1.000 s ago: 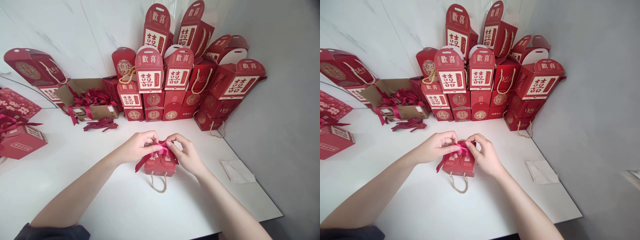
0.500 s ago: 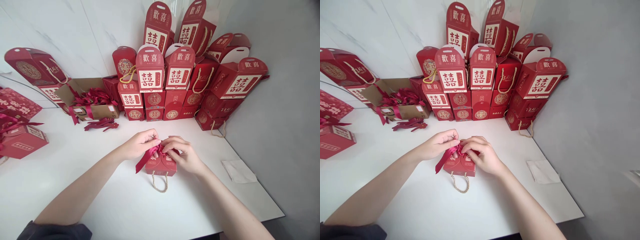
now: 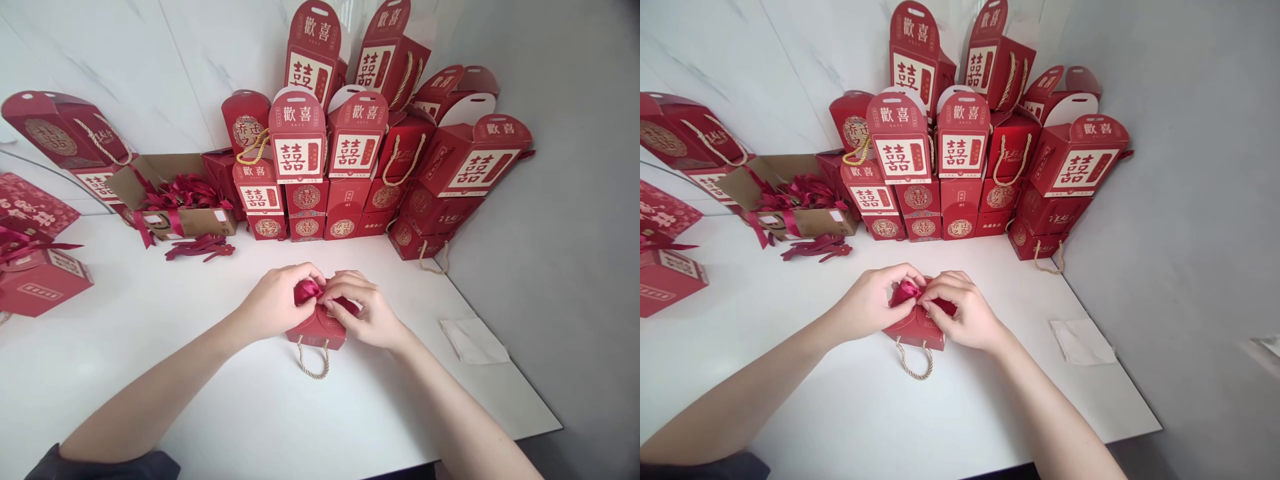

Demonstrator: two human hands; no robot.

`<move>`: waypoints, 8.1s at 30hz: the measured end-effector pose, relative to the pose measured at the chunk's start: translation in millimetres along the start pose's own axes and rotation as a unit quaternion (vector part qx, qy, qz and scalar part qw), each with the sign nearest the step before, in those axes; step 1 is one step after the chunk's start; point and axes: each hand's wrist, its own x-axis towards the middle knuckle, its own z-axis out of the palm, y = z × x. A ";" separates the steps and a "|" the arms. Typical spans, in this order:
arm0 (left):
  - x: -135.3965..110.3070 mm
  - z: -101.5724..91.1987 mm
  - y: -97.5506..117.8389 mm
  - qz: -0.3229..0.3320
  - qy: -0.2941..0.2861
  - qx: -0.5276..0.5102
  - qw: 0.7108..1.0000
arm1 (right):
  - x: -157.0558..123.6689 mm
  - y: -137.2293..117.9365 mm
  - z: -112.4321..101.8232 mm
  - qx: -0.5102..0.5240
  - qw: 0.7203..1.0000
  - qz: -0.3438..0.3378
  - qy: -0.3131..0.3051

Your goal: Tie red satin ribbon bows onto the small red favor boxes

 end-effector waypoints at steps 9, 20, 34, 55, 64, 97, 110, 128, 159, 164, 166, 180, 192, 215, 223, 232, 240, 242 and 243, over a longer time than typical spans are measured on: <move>1.0 14.1 -13.2 0.150 0.084 0.061 0.983 | 0.5 -0.4 0.3 0.062 0.984 0.158 0.053; 6.1 9.3 -21.8 0.303 0.156 0.235 0.910 | 2.5 10.6 3.5 0.296 0.923 0.245 0.009; 10.1 -29.7 -13.7 -0.136 -0.121 -0.133 0.974 | 1.9 7.5 2.1 0.309 0.909 0.278 0.019; 5.1 -45.2 -18.0 -0.073 -0.101 0.009 0.992 | -0.2 5.8 -29.2 0.030 0.968 0.247 0.033; -2.9 -47.2 -2.7 0.043 -0.196 0.021 0.979 | 1.1 -2.3 -20.1 0.033 0.988 0.154 0.000; 16.1 -19.3 -40.9 -0.055 -0.136 -0.130 0.981 | 2.4 10.8 -12.9 0.233 0.947 0.220 -0.007; 22.1 -17.5 -62.3 -0.068 -0.143 -0.257 0.953 | 4.1 20.1 -13.0 0.262 0.935 0.240 0.001; 21.4 -19.4 -58.6 -0.146 -0.121 -0.389 0.902 | -2.7 -44.5 1.3 -0.196 0.977 -0.079 -0.019; 22.4 -12.9 -55.0 -0.162 -0.135 -0.366 0.906 | 0.4 -46.0 9.3 0.016 0.999 -0.021 -0.047; 22.1 -8.6 -51.4 -0.148 -0.097 -0.312 0.933 | -0.5 -34.5 -26.9 0.124 0.982 0.127 -0.070; 21.8 -8.2 -52.1 -0.146 -0.104 -0.306 0.935 | -1.2 -31.1 -37.0 0.145 0.973 0.149 -0.095; 19.6 -16.5 -56.2 -0.096 -0.155 -0.256 0.949 | -2.1 1.5 -40.7 0.076 0.958 0.277 0.010; 19.5 -19.1 -57.6 -0.096 -0.146 -0.187 0.967 | -4.3 5.2 -48.4 0.243 0.935 0.256 -0.023; 15.4 -5.9 -39.7 -0.084 -0.087 -0.135 0.983 | -7.1 -39.4 -61.2 0.076 0.952 0.190 -0.226; 13.0 -6.0 -28.8 -0.086 -0.055 -0.075 0.992 | -5.5 -60.4 -19.2 0.209 0.924 0.110 -0.302; 4.8 -11.4 -11.2 -0.063 -0.022 0.037 0.997 | -2.3 -24.4 -26.0 0.132 0.974 0.183 0.012; 6.5 -3.7 -7.4 -0.047 -0.006 0.117 0.992 | 15.7 5.6 -6.7 0.070 0.991 0.116 -0.011; 7.6 -5.1 -8.9 -0.038 -0.014 0.118 0.992 | 18.8 6.0 -5.3 0.096 0.988 0.117 -0.027; 8.1 -6.1 -9.7 -0.036 -0.018 0.118 0.992 | 19.3 6.6 -6.1 0.103 0.987 0.123 -0.029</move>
